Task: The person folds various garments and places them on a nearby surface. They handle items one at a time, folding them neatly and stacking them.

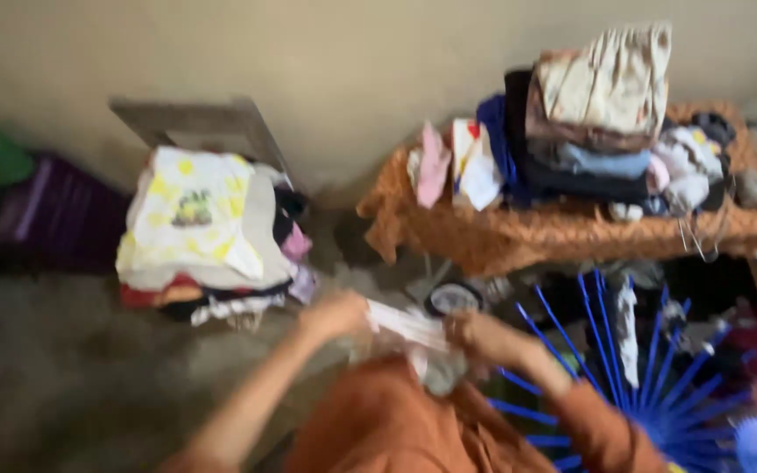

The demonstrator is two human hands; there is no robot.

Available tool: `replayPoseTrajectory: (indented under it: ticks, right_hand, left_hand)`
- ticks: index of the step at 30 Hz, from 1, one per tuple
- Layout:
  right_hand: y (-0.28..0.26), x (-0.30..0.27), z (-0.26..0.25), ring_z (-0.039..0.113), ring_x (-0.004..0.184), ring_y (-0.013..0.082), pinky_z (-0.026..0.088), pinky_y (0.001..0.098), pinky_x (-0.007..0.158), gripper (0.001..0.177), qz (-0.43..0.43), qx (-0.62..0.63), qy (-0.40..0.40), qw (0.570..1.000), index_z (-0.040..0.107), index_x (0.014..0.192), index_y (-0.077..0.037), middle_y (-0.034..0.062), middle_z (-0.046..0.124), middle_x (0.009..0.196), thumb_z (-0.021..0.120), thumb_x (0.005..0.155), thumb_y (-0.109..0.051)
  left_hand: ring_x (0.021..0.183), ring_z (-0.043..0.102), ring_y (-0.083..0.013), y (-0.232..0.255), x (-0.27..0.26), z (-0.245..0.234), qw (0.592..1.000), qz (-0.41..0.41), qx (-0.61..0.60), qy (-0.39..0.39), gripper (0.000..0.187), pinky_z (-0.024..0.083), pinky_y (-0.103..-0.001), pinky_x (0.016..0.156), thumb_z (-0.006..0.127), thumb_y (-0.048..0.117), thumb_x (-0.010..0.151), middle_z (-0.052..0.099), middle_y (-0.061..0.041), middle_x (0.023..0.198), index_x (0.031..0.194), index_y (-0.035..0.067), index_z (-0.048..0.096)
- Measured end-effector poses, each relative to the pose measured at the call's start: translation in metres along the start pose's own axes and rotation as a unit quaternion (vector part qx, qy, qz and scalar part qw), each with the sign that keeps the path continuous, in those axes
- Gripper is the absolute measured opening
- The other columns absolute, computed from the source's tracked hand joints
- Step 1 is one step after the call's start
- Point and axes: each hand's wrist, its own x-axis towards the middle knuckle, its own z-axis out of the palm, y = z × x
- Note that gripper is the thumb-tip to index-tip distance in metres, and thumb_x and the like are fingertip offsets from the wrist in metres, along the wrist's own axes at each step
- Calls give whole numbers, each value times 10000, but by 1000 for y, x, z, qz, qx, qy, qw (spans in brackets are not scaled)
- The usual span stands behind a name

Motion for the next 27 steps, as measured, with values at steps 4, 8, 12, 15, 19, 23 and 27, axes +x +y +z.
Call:
replayPoseTrajectory:
  ticks: [4,8,12,15,19,23,27]
  right_hand:
    - [-83,31,-55,624,905,389,495,453,795,320,82,185,46,978,647,901,100,233,652,953,805,741,-128]
    - [-70,62,-83,689,857,231,544,369,789,222,188,168,167,953,749,953,5,153,720,914,802,772,-113]
    - [-88,114,-93,602,934,260,506,371,784,229,118,30,347,930,795,956,-20,200,607,1051,810,728,-17]
    - [-111,168,-110,661,1021,274,534,367,816,213,103,-2,355,929,747,971,-10,194,666,1133,796,763,-14]
    - [-102,217,-109,729,941,216,562,328,790,161,138,53,318,936,729,990,-10,95,735,1040,773,837,13]
    - [-105,271,-112,714,928,182,572,300,799,271,88,93,338,932,644,1150,-20,92,734,1047,683,900,74]
    - [-71,296,-92,677,1058,159,556,307,892,391,141,253,384,877,609,1285,6,100,698,1169,721,913,50]
  left_hand:
    - [887,718,-395,5,-18,-16,1000,1,-15,0,536,547,-479,807,768,565,846,742,-230,895,868,30,782]
    - [817,693,-344,19,-68,-93,972,43,-154,171,404,536,-446,735,797,363,838,661,-183,966,830,-32,713]
    - [857,675,-343,12,-106,-129,936,92,-152,305,145,536,-427,732,753,87,798,574,-187,1324,888,-17,705]
    - [985,683,-292,-28,-116,-117,947,52,-75,309,139,545,-389,879,762,103,865,644,-49,1086,998,79,731]
    - [1124,623,-365,-49,-130,-153,935,0,-39,354,315,504,-461,973,742,66,827,599,-143,1159,1115,23,622]
    - [1184,536,-364,-84,-126,-190,908,45,9,416,566,454,-524,1021,784,62,743,538,-156,1221,1292,70,650]
    - [1338,473,-361,-114,-131,-235,882,254,-222,330,523,438,-459,1097,970,357,689,456,-163,1364,953,37,653]
